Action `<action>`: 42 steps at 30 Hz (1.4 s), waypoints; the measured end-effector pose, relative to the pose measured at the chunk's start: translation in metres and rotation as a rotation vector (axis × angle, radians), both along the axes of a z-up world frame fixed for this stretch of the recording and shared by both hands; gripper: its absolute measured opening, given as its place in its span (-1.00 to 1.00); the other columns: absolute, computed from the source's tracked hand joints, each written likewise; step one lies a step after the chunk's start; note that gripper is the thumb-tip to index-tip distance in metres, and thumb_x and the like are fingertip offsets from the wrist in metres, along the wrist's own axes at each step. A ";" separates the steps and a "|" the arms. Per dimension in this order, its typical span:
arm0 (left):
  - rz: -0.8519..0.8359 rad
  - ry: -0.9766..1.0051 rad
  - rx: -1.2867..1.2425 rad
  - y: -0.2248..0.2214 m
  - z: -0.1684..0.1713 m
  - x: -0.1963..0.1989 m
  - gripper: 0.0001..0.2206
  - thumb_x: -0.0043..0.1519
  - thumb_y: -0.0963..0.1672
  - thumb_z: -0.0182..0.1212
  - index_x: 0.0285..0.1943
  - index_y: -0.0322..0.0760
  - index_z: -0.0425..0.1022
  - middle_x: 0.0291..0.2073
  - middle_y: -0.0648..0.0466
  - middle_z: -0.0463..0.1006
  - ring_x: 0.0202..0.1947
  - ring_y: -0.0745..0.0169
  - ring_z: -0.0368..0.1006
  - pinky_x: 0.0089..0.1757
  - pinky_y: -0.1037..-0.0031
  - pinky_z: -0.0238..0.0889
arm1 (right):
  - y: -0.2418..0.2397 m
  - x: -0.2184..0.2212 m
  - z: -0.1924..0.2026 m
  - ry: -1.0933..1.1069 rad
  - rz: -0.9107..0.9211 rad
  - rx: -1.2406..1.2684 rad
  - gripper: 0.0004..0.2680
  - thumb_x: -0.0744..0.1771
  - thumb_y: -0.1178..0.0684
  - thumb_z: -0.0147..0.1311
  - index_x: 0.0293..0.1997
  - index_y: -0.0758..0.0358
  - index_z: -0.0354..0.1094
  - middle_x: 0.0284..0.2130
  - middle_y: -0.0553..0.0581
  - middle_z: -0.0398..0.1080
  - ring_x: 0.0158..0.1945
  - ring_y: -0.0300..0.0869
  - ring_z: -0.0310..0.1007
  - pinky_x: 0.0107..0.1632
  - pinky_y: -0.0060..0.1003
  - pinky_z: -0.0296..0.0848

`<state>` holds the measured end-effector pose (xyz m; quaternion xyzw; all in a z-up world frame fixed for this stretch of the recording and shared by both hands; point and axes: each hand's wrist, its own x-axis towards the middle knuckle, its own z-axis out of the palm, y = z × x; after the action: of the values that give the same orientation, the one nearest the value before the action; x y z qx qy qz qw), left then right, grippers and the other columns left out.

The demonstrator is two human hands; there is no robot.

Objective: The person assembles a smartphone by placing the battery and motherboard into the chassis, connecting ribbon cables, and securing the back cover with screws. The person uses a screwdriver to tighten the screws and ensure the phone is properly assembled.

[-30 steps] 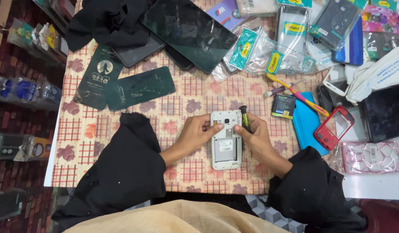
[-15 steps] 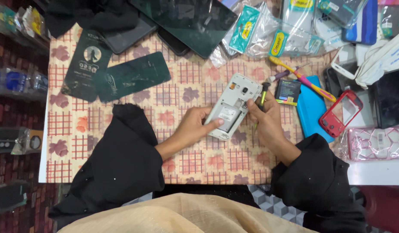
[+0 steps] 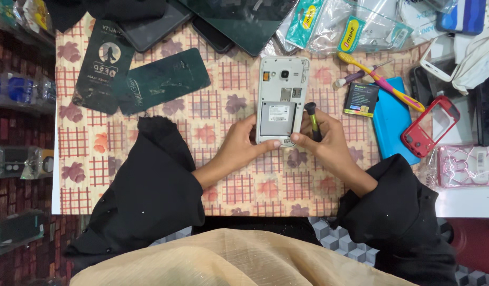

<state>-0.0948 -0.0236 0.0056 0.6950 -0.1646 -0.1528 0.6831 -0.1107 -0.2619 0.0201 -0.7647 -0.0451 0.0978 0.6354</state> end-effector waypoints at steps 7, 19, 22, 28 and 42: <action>0.047 0.017 0.066 0.002 0.003 -0.010 -0.68 0.10 -0.22 0.44 0.03 -0.47 0.56 -0.18 -0.08 0.70 -0.18 0.29 0.62 -0.14 0.44 0.52 | 0.006 -0.012 -0.013 -0.066 0.012 -0.013 -0.79 0.27 0.24 0.32 -0.06 0.37 0.40 -0.41 -0.07 0.44 -0.42 -0.47 0.29 -0.39 -0.52 0.27; 0.441 -0.087 -0.227 0.017 0.003 0.014 -0.72 0.26 -0.19 0.37 0.09 -0.41 0.43 -0.14 0.02 0.64 -0.17 0.39 0.59 -0.13 0.53 0.52 | -0.002 -0.041 0.062 -0.035 0.415 -0.535 -0.58 0.16 0.28 0.01 0.14 0.20 0.42 -0.07 0.21 0.55 -0.19 -0.03 0.57 -0.08 -0.15 0.53; 0.478 -0.160 -0.250 0.024 0.005 0.021 -0.70 0.31 -0.19 0.36 0.16 -0.42 0.40 -0.04 0.02 0.61 -0.03 0.39 0.53 -0.01 0.52 0.42 | 0.020 -0.060 0.064 -0.369 0.879 -0.533 -0.53 0.17 0.26 0.07 0.25 0.35 0.30 0.37 0.42 0.14 0.50 0.24 -0.02 0.42 0.25 -0.14; 0.440 -0.062 -0.243 0.023 0.009 0.019 -0.68 0.29 -0.19 0.33 0.18 -0.39 0.40 0.00 0.02 0.61 0.00 0.36 0.54 0.01 0.50 0.44 | -0.036 0.001 0.066 -0.513 0.110 -0.656 -0.54 0.32 0.24 -0.06 0.45 0.43 0.10 0.47 0.42 0.03 0.56 0.23 -0.10 0.56 0.05 -0.09; 0.087 0.189 -0.215 0.002 0.004 -0.007 -0.63 0.18 -0.21 0.37 0.15 -0.46 0.45 -0.08 -0.06 0.64 -0.14 0.29 0.60 -0.11 0.45 0.56 | 0.004 0.011 0.017 0.046 0.110 -0.317 -0.66 0.28 0.10 0.24 0.15 0.36 0.36 -0.42 0.02 0.53 -0.45 -0.33 0.40 -0.40 -0.39 0.37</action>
<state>-0.1013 -0.0213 0.0092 0.6066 -0.0849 -0.1693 0.7721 -0.0995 -0.2578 0.0369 -0.8493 -0.0564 0.1557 0.5013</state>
